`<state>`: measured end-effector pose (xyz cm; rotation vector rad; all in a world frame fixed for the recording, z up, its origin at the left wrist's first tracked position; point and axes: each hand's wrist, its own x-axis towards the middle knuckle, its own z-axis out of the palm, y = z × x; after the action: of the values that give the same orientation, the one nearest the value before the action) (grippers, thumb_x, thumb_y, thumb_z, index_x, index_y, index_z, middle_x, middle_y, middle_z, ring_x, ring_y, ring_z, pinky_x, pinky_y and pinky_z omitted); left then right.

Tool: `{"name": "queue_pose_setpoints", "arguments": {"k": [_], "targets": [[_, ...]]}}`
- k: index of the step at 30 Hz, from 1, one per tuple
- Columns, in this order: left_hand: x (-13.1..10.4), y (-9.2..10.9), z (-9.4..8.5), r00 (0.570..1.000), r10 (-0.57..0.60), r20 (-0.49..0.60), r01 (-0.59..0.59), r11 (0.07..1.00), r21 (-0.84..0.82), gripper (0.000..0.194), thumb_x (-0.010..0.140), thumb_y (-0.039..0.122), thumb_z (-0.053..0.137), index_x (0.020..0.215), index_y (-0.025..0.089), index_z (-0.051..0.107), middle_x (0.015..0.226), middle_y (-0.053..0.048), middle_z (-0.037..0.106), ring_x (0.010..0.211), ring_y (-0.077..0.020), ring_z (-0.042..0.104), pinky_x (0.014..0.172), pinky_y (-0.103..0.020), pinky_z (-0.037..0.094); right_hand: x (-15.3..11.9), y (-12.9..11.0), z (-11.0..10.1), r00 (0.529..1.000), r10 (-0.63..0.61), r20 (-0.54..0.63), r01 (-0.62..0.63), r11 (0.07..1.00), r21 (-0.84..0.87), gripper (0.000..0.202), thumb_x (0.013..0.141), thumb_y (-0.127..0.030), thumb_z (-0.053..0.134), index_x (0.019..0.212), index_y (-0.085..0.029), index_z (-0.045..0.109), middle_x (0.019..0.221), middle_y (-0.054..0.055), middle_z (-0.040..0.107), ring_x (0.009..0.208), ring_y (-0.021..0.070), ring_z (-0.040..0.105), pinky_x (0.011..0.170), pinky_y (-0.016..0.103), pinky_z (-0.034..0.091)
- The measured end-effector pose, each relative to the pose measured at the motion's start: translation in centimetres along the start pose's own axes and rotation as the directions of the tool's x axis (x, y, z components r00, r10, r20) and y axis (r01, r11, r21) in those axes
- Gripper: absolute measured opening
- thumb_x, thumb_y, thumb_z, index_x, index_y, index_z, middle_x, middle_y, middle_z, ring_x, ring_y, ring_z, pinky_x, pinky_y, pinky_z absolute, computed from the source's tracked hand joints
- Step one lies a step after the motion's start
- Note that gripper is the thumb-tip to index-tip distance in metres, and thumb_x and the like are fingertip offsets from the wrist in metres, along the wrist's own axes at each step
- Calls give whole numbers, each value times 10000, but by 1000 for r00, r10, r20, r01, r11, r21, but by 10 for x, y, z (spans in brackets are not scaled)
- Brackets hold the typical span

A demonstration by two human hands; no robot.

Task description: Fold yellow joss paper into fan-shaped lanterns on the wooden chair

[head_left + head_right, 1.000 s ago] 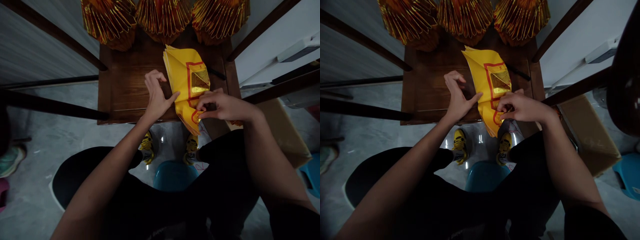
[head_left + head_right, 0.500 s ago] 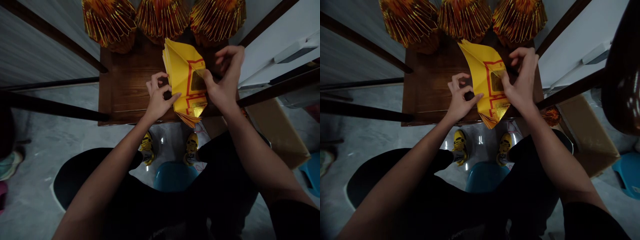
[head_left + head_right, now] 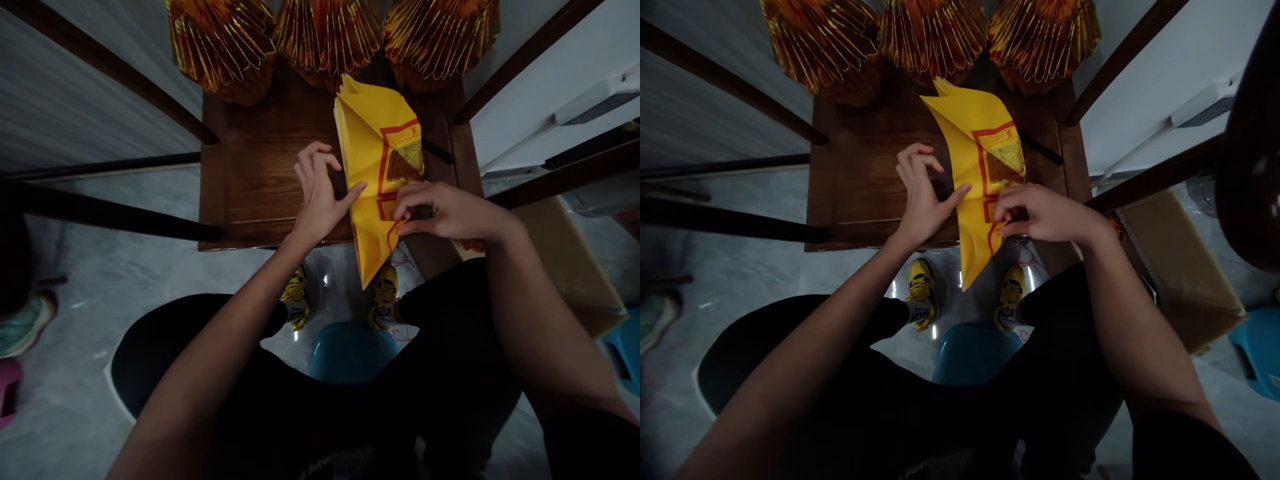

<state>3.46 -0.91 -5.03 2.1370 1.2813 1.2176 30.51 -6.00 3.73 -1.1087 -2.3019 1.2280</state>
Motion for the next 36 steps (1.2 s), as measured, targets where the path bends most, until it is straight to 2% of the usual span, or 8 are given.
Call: {"name": "queue_pose_setpoints", "arguments": {"k": [4, 8, 15, 17, 22, 30, 33, 36], "targets": [[-4, 13, -8, 991, 72, 113, -72, 997, -9, 533, 981, 752, 663, 1286, 316, 638, 1528, -136, 531, 1439, -396, 473, 1249, -642, 378, 6, 4, -4, 914, 62, -400, 58, 958, 281, 327, 905, -559, 859, 918, -302, 657, 969, 17, 716, 891, 238, 637, 840, 421, 532], [-4, 19, -12, 976, 65, 206, -54, 997, -58, 481, 1108, 679, 437, 1099, 299, 732, 1574, -80, 537, 1403, -352, 485, 1247, -606, 410, 30, 23, 10, 615, 73, -785, 132, 972, 194, 295, 959, -532, 827, 993, -331, 614, 979, 23, 683, 935, 240, 625, 876, 420, 542], [4, 11, -5, 982, 19, 188, -27, 999, 40, 547, 993, 761, 632, 890, 238, 756, 1563, -123, 563, 1370, -380, 475, 1225, -650, 411, 30, 5, 23, 331, -163, -929, 28, 986, -163, 332, 998, -579, 722, 1130, -327, 550, 1169, 79, 618, 1105, 298, 673, 906, 494, 613], [4, 11, -4, 983, 6, 181, -13, 999, 39, 551, 990, 767, 632, 899, 238, 755, 1565, -127, 565, 1366, -375, 481, 1222, -648, 411, 15, -11, 20, 437, -194, -878, 58, 981, -187, 239, 1019, -521, 690, 1073, -320, 573, 1057, 62, 639, 974, 270, 678, 826, 455, 607], [4, 12, -4, 989, -17, 145, 15, 1000, 15, 554, 1022, 769, 572, 835, 271, 727, 1535, -101, 594, 1316, -351, 507, 1206, -655, 417, -3, -16, 15, 966, 9, -258, -54, 985, -166, 85, 955, -317, 720, 1013, -257, 710, 1005, 47, 741, 816, 230, 692, 765, 394, 551], [2, 1, -1, 998, 1, 56, 1, 999, -33, 542, 923, 813, 711, 1018, 288, 619, 1477, -121, 570, 1405, -386, 490, 1188, -652, 402, 0, -2, 6, 999, 38, 12, -37, 999, -34, 296, 947, -533, 797, 860, -261, 718, 864, 2, 710, 810, 220, 655, 763, 370, 496], [-1, -2, -1, 998, -40, -41, 39, 999, -28, 714, 851, 872, 754, 1218, 305, 521, 1511, -124, 503, 1515, -390, 389, 1219, -652, 362, 2, -8, 1, 968, 49, -247, -17, 992, 129, 357, 920, -609, 823, 846, -278, 711, 838, -11, 683, 765, 202, 616, 716, 367, 493], [-3, 6, -6, 994, -58, -97, 56, 998, -25, 688, 919, 884, 654, 1268, 313, 490, 1498, -117, 484, 1549, -372, 336, 1233, -648, 348, 12, -3, 5, 769, 95, -632, 39, 980, 195, 376, 903, -625, 837, 848, -295, 667, 801, -20, 655, 703, 188, 578, 671, 365, 473]]}}
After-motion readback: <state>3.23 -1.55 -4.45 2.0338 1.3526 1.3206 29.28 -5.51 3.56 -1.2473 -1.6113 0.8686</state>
